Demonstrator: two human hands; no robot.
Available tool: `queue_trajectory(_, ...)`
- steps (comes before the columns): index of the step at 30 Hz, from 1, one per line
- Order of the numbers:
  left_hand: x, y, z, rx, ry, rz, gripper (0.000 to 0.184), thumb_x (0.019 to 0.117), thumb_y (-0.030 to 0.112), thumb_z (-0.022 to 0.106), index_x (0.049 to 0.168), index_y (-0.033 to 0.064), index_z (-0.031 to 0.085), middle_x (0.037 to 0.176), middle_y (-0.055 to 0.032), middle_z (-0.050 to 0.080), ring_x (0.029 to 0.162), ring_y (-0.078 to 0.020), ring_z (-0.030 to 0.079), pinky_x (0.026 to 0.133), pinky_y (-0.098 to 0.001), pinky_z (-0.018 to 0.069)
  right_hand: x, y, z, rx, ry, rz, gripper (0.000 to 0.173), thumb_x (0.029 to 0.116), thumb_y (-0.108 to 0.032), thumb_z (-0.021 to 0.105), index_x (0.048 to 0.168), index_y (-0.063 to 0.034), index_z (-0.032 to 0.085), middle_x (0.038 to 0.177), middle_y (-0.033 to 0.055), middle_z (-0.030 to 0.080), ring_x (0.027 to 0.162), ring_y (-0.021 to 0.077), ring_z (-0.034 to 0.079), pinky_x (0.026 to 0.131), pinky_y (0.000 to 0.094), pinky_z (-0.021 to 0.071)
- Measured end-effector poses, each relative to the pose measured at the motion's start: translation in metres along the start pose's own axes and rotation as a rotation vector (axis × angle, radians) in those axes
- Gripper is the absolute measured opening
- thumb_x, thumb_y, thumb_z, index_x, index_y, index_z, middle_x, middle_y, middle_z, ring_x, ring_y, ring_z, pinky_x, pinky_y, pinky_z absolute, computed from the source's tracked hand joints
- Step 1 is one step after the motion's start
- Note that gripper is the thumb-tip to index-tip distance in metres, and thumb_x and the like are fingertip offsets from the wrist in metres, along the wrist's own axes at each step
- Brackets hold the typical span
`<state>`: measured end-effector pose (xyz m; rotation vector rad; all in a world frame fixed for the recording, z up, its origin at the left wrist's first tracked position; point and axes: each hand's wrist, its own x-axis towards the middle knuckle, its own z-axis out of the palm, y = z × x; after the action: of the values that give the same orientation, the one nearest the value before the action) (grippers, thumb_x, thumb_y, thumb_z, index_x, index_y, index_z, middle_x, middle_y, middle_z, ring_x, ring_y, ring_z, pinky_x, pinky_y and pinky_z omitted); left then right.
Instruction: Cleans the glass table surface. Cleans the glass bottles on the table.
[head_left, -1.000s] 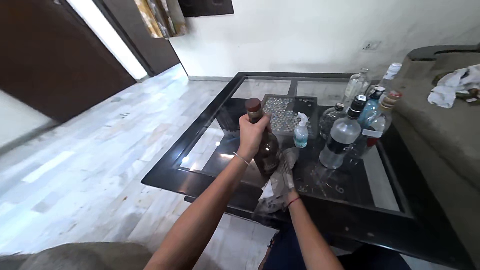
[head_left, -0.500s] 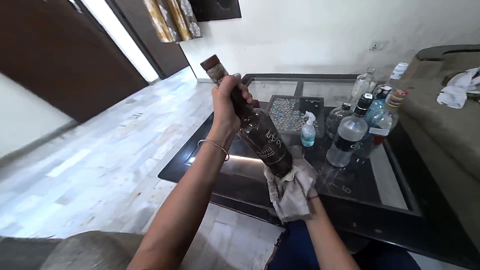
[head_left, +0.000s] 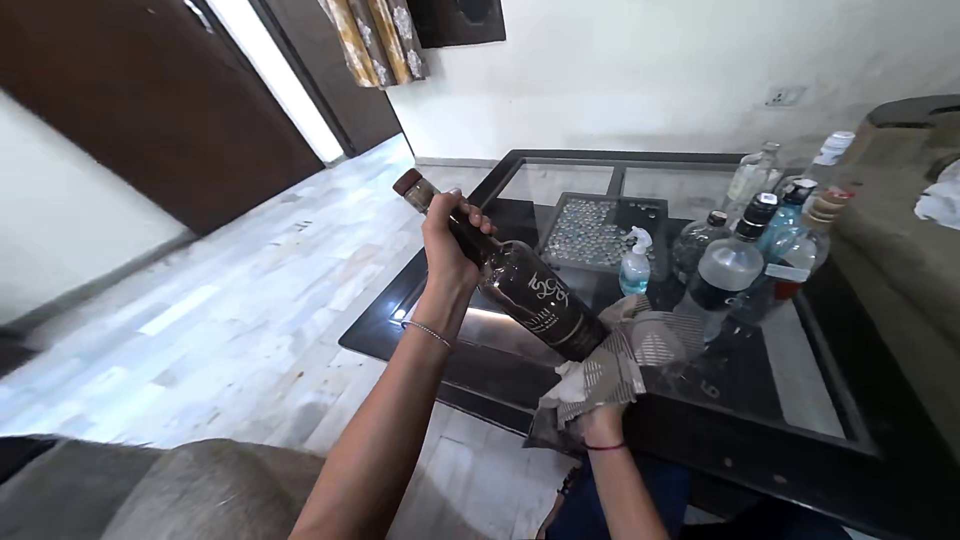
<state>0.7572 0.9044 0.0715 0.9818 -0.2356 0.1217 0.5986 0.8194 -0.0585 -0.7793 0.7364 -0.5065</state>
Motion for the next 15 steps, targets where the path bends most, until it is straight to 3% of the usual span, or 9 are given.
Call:
queue_trajectory(1,-0.001,0.000,-0.001,-0.013,0.007,-0.009,0.042,0.1060,0.018,0.029,0.068,0.0215,0.047,0.052,0.0081,0.051,0.048,-0.0037,0.056,0.055,-0.0189,0.0534,0.004,0.007,-0.002,-0.017,-0.001,-0.100,0.043,0.1049,0.006,0.037,0.145,0.0166,0.026,0.132,0.0278,0.048,0.115,0.0161,0.053,0.100,0.0220,0.0432)
queue_trajectory(3,-0.003,0.001,-0.004,-0.024,-0.011,-0.025,0.042,0.1054,0.018,0.028,0.068,0.0216,0.047,0.052,0.0080,0.050,0.049,-0.0044,0.055,0.057,-0.0204,0.0537,0.027,0.026,-0.003,0.080,-0.005,-0.300,0.031,0.1008,0.003,0.042,0.128,0.0180,0.039,0.101,0.0141,0.056,0.089,0.0014,0.058,0.080,0.0146,0.0507)
queue_trajectory(4,-0.004,0.001,-0.004,-0.028,-0.035,-0.026,0.043,0.1052,0.018,0.028,0.067,0.0216,0.047,0.052,0.0081,0.050,0.048,-0.0041,0.055,0.057,-0.0200,0.0539,0.032,0.027,-0.003,0.123,-0.041,-0.303,0.029,0.1038,-0.003,0.037,0.127,0.0140,0.039,0.097,0.0084,0.055,0.084,-0.0018,0.058,0.076,0.0141,0.0514)
queue_trajectory(7,-0.007,0.002,-0.007,-0.033,-0.189,0.027,0.046,0.1030,0.018,0.024,0.064,0.0222,0.048,0.051,0.0084,0.052,0.049,-0.0033,0.056,0.057,-0.0189,0.0532,0.033,0.022,-0.013,0.117,-0.103,-0.187,0.035,0.1072,-0.009,0.030,0.138,0.0073,0.034,0.103,0.0073,0.054,0.088,0.0015,0.059,0.078,0.0184,0.0527)
queue_trajectory(8,-0.007,0.002,-0.009,-0.027,-0.268,0.066,0.045,0.1011,0.018,0.026,0.063,0.0229,0.050,0.052,0.0087,0.053,0.049,-0.0029,0.057,0.057,-0.0189,0.0531,0.029,0.017,-0.016,0.123,-0.120,-0.110,0.033,0.1083,-0.010,0.025,0.136,0.0034,0.036,0.102,0.0054,0.055,0.088,0.0011,0.060,0.077,0.0182,0.0530)
queue_trajectory(12,-0.009,0.011,-0.013,-0.066,-0.500,0.141,0.034,0.0947,0.025,0.049,0.062,0.0250,0.059,0.053,0.0093,0.057,0.050,-0.0023,0.058,0.055,-0.0194,0.0523,0.018,-0.011,-0.030,0.211,-0.169,0.188,0.037,0.1117,-0.017,0.014,0.110,-0.0081,0.049,0.080,-0.0021,0.063,0.073,0.0007,0.064,0.067,0.0193,0.0555)
queue_trajectory(15,-0.010,0.019,-0.015,-0.157,-0.589,0.131,0.027,0.0893,0.027,0.062,0.063,0.0233,0.063,0.054,0.0090,0.057,0.049,-0.0024,0.058,0.053,-0.0190,0.0510,0.021,-0.016,-0.047,0.262,-0.235,0.265,0.033,0.1115,-0.012,0.018,0.108,-0.0072,0.050,0.079,-0.0016,0.064,0.074,0.0010,0.064,0.069,0.0189,0.0555)
